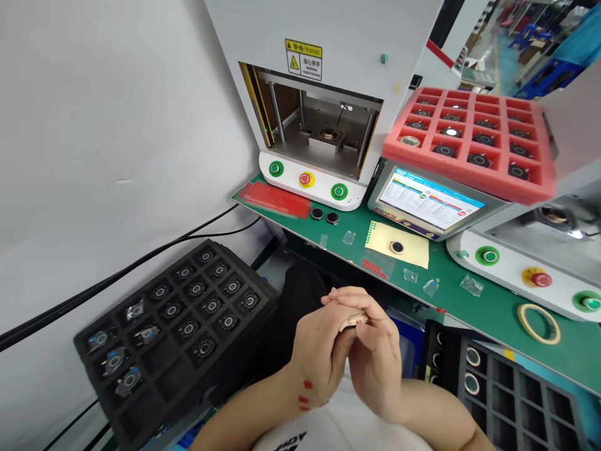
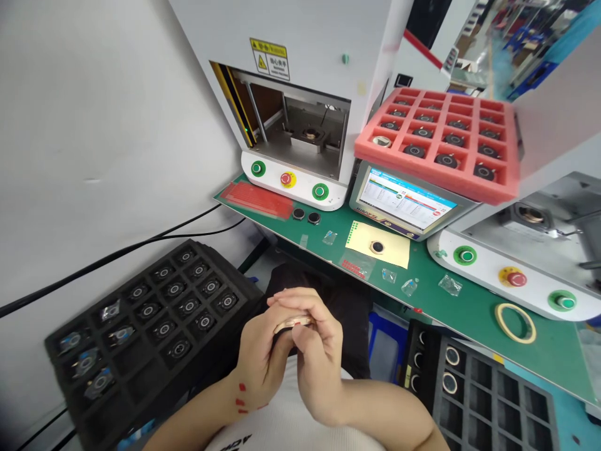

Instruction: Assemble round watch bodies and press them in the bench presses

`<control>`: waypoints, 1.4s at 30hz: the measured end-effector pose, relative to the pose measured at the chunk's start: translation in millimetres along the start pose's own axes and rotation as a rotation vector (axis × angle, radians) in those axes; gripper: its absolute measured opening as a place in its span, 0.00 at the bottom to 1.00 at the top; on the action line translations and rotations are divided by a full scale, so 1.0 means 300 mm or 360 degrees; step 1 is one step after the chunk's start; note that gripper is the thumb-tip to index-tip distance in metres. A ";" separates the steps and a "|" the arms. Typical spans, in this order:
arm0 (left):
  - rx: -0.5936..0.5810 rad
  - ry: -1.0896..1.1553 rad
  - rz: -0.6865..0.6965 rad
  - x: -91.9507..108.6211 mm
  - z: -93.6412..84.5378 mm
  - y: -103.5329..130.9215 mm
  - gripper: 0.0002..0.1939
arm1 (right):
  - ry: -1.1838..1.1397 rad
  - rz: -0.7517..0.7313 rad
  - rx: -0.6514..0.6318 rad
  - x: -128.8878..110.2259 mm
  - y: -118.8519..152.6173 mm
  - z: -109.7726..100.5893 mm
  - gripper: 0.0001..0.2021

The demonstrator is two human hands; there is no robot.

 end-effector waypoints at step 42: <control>-0.0453 0.1920 -0.1205 -0.007 0.061 0.014 0.21 | 0.0363 -0.0916 -0.0840 -0.033 -0.052 -0.142 0.38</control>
Point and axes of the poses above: each hand's wrist, its own y-axis away from the middle knuckle, its own z-axis out of the palm, x = y × z, the point moved 3 cm from there along -y, towards the middle knuckle, and after that the axes turned 11 degrees about -z, right-handed, at the moved point
